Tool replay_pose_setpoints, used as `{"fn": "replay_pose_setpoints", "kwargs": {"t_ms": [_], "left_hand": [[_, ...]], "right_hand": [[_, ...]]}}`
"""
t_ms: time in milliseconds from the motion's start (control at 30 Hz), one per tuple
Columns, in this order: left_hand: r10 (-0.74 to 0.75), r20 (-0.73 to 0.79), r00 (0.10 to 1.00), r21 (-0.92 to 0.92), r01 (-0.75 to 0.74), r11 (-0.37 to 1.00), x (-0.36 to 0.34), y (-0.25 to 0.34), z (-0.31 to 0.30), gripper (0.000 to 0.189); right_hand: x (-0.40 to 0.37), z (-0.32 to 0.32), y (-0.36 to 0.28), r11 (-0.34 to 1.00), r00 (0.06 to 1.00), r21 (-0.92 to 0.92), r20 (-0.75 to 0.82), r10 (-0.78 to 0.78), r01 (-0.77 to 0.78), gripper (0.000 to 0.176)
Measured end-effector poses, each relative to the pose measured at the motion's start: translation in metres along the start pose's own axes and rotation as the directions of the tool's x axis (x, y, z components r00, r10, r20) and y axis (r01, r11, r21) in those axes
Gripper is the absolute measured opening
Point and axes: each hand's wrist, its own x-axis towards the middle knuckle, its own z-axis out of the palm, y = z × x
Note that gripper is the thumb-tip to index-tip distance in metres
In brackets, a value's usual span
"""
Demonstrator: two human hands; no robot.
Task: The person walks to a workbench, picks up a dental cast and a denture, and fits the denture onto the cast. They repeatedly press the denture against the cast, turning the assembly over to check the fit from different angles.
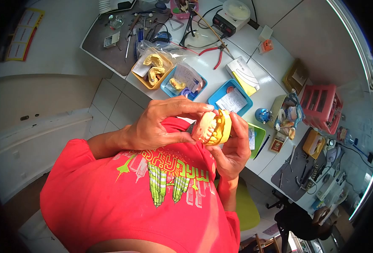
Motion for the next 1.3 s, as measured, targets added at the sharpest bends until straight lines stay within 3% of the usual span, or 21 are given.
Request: {"fn": "replay_pose_setpoints", "kwargs": {"t_ms": [300, 333, 400, 500, 567, 700, 767, 800, 867, 967, 1300], "left_hand": [[0.016, -0.007, 1.000, 0.031, -0.015, 0.999, -0.001, 0.000, 0.003, 0.064], [-0.028, -0.041, 0.999, -0.028, 0.027, 0.999, -0.002, 0.001, 0.006, 0.065], [-0.073, -0.071, 0.995, -0.088, 0.067, 0.994, -0.002, 0.001, 0.008, 0.066], [-0.011, -0.129, 0.992, -0.076, 0.001, 0.997, -0.003, 0.000, 0.008, 0.059], [0.108, -0.091, 0.990, 0.129, -0.096, 0.987, -0.001, -0.004, 0.004, 0.048], [0.090, -0.171, 0.981, 0.142, -0.066, 0.988, 0.005, 0.000, 0.008, 0.039], [-0.069, -0.158, 0.985, 0.024, 0.074, 0.997, 0.004, -0.003, 0.007, 0.040], [-0.070, -0.158, 0.985, 0.024, 0.075, 0.997, 0.003, -0.002, 0.007, 0.040], [-0.310, -0.089, 0.947, -0.248, 0.280, 0.927, 0.004, 0.000, 0.006, 0.044], [-0.366, -0.064, 0.929, -0.362, 0.320, 0.876, 0.003, -0.002, 0.007, 0.046], [-0.433, -0.056, 0.900, -0.457, 0.363, 0.812, 0.002, -0.004, 0.005, 0.043]], "right_hand": [[0.002, 0.000, 0.000, 1.000, 1.000, 0.002, 0.002, 0.005, -0.005, 0.079], [0.002, 0.002, 0.001, 1.000, 1.000, 0.003, 0.003, 0.005, -0.005, 0.079], [0.001, 0.006, 0.002, 0.991, 0.995, 0.118, -0.069, 0.069, -0.060, 0.083], [0.004, 0.011, 0.005, 0.983, 0.993, 0.178, -0.094, 0.066, -0.048, 0.087], [0.008, 0.018, 0.004, 0.980, 0.989, 0.189, -0.116, 0.086, -0.063, 0.088], [0.014, 0.022, 0.008, 0.978, 0.980, 0.160, -0.128, 0.155, -0.134, 0.081], [0.018, 0.028, 0.005, 0.995, 0.974, 0.096, -0.217, 0.060, -0.040, 0.069], [0.017, 0.028, 0.005, 0.995, 0.974, 0.096, -0.216, 0.061, -0.041, 0.069], [0.014, 0.024, 0.006, 0.988, 0.973, 0.098, -0.187, 0.132, -0.115, 0.061], [0.012, 0.011, 0.015, 0.985, 0.980, 0.045, -0.102, 0.171, -0.167, 0.060], [0.013, 0.021, -0.004, 0.964, 0.964, 0.084, -0.058, 0.259, -0.254, 0.066]]}}
